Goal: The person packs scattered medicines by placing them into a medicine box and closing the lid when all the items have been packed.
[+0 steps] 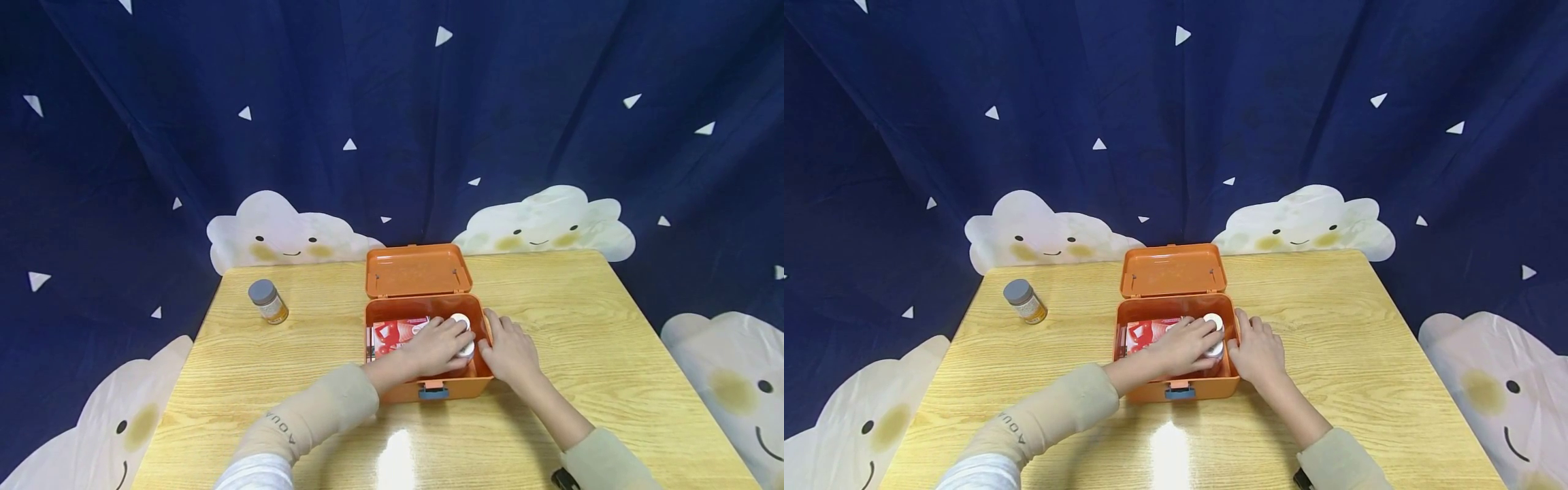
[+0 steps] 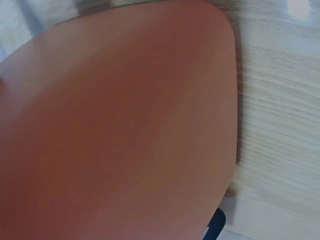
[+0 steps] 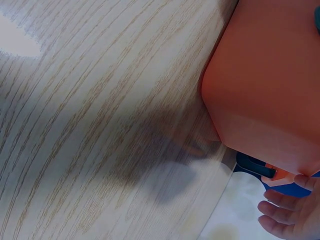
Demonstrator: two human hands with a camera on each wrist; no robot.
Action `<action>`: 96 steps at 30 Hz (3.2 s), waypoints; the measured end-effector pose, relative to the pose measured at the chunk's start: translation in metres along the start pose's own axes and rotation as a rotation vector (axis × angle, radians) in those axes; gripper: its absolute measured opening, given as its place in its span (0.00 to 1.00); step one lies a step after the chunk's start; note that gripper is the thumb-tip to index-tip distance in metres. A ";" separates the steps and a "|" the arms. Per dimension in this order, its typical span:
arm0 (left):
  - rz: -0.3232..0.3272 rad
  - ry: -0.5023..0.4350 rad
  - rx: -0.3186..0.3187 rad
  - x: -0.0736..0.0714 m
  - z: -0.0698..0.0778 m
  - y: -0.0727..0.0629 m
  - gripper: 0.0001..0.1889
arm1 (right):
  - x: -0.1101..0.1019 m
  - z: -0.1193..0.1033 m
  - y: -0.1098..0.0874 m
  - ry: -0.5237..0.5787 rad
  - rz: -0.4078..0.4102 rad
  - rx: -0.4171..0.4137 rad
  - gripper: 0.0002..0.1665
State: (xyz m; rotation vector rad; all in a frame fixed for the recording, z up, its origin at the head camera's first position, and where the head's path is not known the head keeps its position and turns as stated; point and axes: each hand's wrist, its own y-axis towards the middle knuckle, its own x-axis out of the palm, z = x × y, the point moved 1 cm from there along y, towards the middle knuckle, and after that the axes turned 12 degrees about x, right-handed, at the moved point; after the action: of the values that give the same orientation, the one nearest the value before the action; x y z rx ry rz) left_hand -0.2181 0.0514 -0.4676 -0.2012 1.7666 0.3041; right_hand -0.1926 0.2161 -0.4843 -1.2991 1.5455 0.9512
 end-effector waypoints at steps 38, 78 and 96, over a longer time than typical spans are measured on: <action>-0.001 -0.053 -0.086 0.018 0.005 0.004 0.23 | -0.001 0.000 0.000 0.004 -0.022 0.010 0.34; 0.086 -0.068 -0.242 -0.023 -0.052 -0.040 0.31 | -0.002 -0.001 -0.001 0.021 -0.024 0.012 0.33; 0.144 -0.132 -0.466 -0.021 -0.093 -0.077 0.31 | -0.003 -0.002 -0.001 0.022 -0.027 0.010 0.34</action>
State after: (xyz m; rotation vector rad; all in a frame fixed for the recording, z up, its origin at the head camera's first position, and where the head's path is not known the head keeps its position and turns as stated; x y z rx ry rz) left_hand -0.2765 -0.0513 -0.4364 -0.3777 1.5609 0.8158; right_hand -0.1917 0.2156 -0.4806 -1.3235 1.5438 0.9139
